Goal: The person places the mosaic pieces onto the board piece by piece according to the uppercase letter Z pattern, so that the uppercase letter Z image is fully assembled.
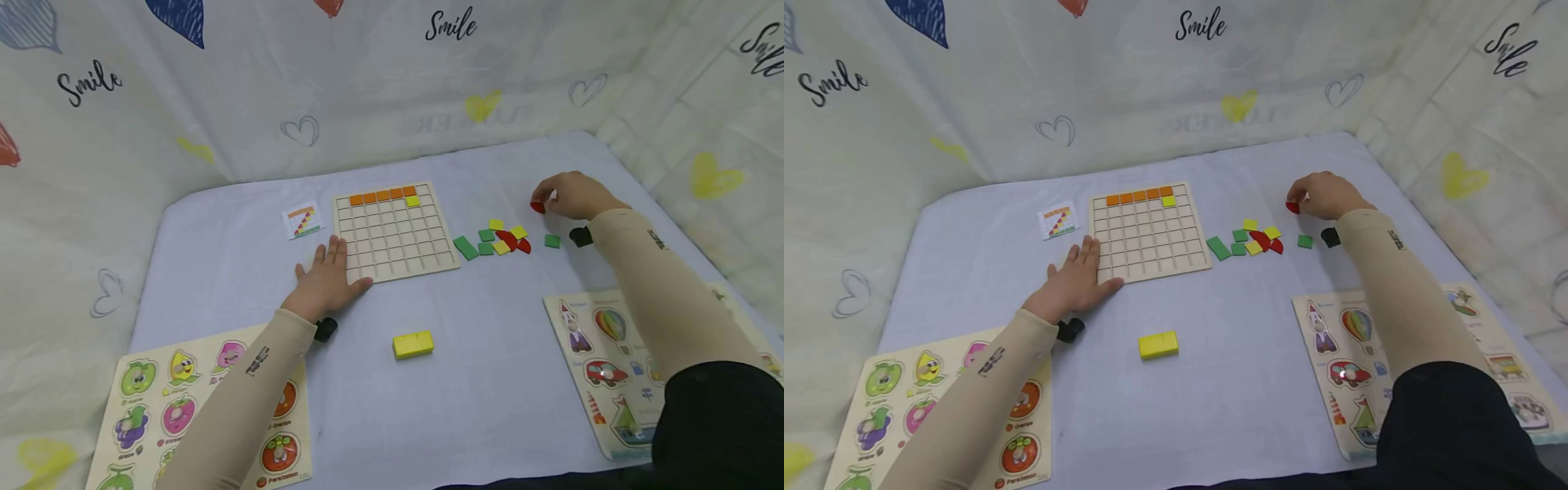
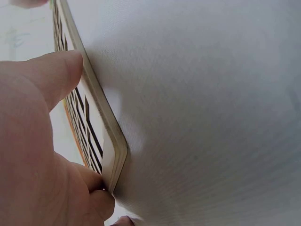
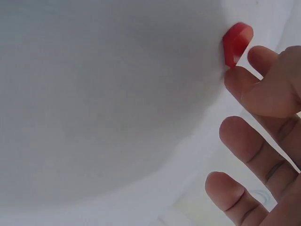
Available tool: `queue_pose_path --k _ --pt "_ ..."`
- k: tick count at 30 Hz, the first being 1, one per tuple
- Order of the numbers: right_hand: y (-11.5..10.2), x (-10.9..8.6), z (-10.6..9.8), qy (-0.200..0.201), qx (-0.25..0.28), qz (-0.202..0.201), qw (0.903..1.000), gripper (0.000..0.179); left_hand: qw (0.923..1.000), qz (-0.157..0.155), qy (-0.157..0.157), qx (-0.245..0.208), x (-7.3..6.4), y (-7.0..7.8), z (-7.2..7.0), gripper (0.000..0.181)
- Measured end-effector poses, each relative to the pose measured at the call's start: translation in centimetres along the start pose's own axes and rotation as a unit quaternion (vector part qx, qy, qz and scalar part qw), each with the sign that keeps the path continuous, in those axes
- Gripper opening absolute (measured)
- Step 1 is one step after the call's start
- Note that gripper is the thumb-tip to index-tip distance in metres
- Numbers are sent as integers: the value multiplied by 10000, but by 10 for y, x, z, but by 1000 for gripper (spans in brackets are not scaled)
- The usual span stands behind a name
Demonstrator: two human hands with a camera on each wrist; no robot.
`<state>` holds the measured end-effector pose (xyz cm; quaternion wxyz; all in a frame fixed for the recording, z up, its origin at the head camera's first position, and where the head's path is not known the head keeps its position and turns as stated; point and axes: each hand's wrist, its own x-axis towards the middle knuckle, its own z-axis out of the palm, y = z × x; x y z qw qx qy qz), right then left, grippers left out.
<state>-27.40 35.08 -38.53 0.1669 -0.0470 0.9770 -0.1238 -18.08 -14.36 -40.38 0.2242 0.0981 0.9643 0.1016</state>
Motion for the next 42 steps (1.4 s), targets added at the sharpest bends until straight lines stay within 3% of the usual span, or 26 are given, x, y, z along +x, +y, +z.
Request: queue_pose_path --k 4,10,13,21,32,42 --pt "-7 1 2 -177 114 -90 9997 41 10000 -29 39 -2 0 -2 -1 106" --pt "-19 6 4 -210 -367 -338 9985 39 10000 5 88 -15 -2 -3 -1 105" --pt "-23 6 5 -236 -336 -294 9987 36 10000 -3 84 -30 -2 -4 -1 105" --pt "-25 6 3 43 -310 -559 9979 28 10000 4 69 14 -1 -5 -2 105" --pt "-29 4 5 174 -193 -294 9992 25 10000 1 36 80 3 -1 -2 105" --pt "-70 23 11 360 -244 -762 9961 26 10000 -42 2 78 0 -1 -3 105"
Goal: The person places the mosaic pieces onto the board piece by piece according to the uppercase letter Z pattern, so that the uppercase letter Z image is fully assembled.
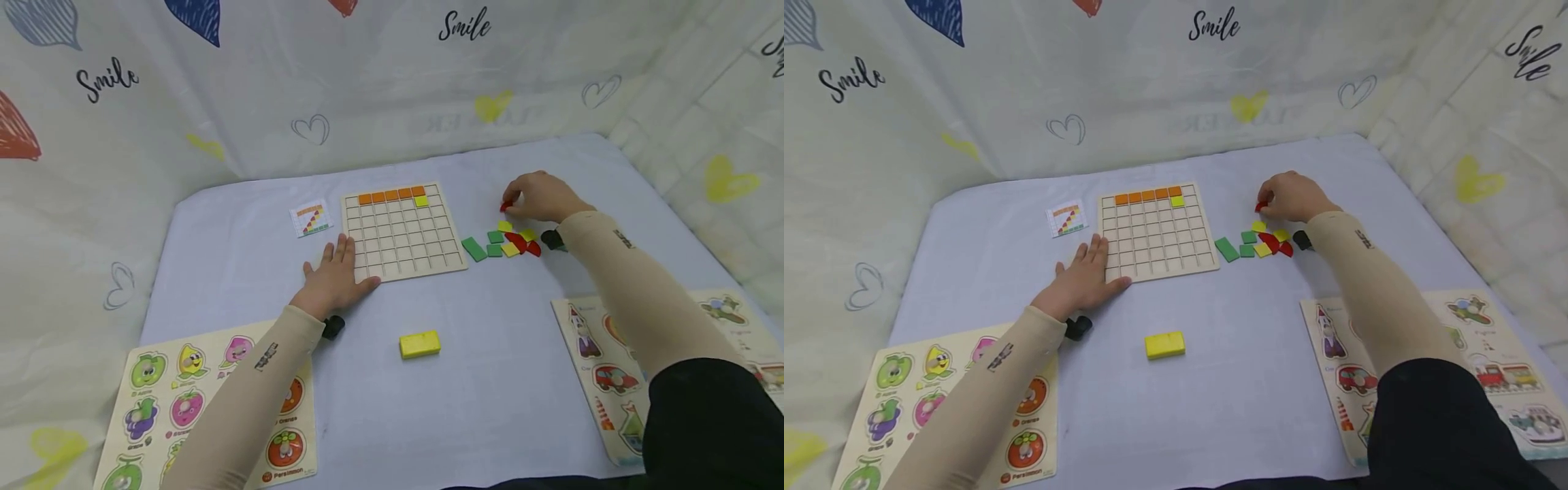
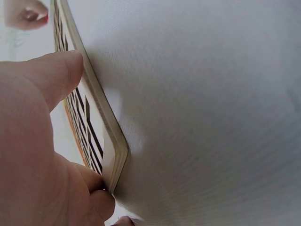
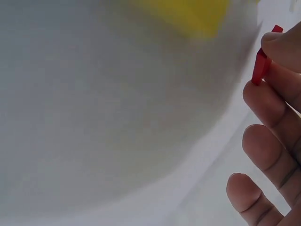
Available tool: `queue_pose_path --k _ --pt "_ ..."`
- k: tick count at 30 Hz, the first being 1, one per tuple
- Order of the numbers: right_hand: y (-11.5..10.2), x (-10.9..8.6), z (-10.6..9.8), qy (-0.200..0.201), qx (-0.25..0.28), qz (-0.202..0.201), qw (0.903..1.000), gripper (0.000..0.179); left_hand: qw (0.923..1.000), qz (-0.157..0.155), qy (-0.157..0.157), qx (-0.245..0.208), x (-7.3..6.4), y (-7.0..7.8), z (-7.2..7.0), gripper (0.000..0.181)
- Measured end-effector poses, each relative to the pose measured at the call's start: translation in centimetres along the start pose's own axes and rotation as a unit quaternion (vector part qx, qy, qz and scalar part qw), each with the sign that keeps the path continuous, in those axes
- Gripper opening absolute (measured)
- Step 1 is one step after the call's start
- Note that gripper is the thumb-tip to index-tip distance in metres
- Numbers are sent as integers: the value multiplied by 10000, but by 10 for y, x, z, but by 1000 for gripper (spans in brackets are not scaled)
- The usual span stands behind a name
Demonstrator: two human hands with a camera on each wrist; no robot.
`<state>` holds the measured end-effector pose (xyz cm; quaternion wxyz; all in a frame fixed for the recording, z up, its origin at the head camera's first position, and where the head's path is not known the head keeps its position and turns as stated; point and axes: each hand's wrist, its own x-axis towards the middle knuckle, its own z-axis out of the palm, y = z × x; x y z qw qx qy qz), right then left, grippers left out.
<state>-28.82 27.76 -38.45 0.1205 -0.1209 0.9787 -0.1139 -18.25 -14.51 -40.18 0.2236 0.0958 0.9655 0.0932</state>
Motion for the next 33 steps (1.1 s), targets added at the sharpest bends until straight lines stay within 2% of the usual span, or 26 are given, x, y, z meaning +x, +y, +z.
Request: queue_pose_path --k 10,19,25,29,33 --pt "-59 46 5 40 42 -649 9979 27 9999 -33 65 -96 -1 -3 0 105" --pt "-110 72 11 196 -20 -1260 9918 22 10000 -26 79 -51 2 -2 2 104" --pt "-135 86 16 -30 9 -1335 9910 21 9999 -35 91 -52 1 -1 3 104" --pt "-143 93 19 -175 41 -1264 9918 19 9999 -43 100 -28 1 0 4 104" --pt "-149 96 19 -156 37 -1309 9913 19 9999 -61 132 14 2 -2 3 104"
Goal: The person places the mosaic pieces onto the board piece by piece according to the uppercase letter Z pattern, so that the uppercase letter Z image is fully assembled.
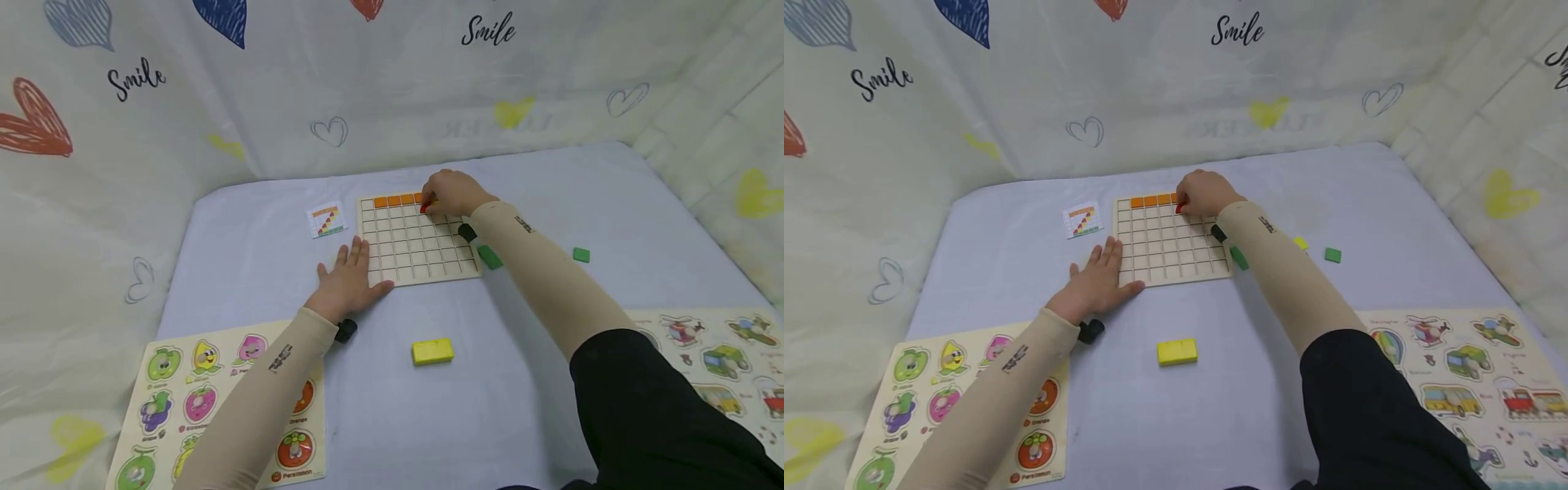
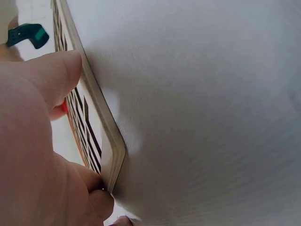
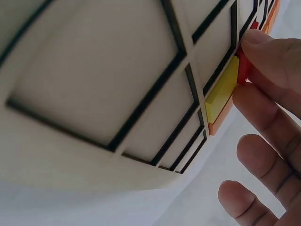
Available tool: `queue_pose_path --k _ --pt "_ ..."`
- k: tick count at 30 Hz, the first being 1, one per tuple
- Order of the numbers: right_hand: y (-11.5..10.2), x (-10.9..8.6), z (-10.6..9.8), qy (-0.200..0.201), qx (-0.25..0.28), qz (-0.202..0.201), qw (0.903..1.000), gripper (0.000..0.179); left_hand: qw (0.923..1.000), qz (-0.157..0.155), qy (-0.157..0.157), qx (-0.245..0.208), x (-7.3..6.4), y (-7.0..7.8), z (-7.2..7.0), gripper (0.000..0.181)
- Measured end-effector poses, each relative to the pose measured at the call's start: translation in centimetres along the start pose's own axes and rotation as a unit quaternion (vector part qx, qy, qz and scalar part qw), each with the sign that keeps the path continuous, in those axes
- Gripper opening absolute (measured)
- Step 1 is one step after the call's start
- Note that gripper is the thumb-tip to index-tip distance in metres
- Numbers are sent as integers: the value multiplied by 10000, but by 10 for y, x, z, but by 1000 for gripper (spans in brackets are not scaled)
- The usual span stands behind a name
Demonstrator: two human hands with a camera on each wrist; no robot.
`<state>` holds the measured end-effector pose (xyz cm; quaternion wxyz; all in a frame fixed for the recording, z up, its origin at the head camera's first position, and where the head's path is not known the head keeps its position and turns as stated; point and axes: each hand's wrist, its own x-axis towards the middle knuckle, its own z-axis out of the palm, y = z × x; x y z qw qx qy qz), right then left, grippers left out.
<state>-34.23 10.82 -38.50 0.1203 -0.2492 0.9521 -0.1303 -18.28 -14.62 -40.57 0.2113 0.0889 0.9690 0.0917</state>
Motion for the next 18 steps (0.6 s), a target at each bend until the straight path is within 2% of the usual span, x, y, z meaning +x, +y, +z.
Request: queue_pose_path --k 9,18 --pt "-3 2 3 12 -96 -10 10000 23 10000 6 -10 -6 -1 0 -1 104" --pt "8 -12 -2 2 69 58 10000 24 10000 10 -22 -3 -2 2 -2 105"
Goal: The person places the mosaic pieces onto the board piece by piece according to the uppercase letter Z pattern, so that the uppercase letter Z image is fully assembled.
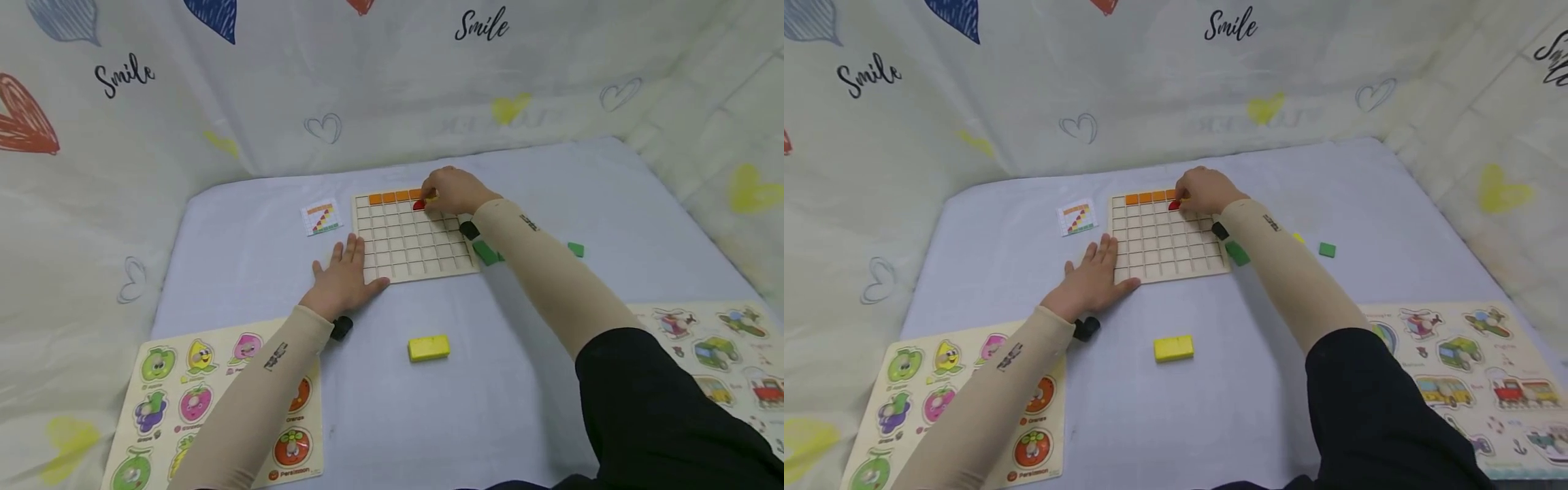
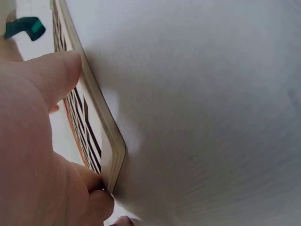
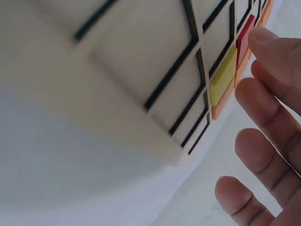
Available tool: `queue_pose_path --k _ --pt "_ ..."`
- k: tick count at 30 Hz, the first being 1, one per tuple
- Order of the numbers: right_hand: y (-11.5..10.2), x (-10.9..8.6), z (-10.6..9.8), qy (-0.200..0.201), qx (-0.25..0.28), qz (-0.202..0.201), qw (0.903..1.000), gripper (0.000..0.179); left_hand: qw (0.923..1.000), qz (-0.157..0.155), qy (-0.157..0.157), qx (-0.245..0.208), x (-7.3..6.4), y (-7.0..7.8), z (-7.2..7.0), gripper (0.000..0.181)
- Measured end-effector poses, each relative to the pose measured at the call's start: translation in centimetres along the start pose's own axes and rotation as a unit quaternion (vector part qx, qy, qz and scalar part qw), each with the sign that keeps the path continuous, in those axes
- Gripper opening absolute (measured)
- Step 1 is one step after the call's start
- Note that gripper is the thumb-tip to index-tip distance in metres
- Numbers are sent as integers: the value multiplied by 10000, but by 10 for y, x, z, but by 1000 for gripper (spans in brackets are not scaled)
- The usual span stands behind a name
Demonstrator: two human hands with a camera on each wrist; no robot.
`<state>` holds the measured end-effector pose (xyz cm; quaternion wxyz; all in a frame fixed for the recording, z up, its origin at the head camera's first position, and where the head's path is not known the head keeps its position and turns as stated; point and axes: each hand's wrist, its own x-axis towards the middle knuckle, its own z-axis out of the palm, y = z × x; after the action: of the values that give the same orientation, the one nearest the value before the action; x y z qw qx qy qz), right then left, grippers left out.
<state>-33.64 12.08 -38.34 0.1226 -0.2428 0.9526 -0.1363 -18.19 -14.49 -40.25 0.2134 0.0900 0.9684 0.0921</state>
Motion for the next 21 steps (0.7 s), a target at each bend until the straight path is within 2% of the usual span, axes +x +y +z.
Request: queue_pose_path --k 5,13,21 --pt "10 -24 -7 -99 40 10 9999 24 10000 15 -6 -27 1 1 0 104" --pt "38 -68 -15 -329 -136 345 9988 19 10000 43 -33 -25 3 -1 0 105" --pt "65 -115 -9 -252 -106 391 9989 14 9999 80 -86 -49 3 0 1 106"
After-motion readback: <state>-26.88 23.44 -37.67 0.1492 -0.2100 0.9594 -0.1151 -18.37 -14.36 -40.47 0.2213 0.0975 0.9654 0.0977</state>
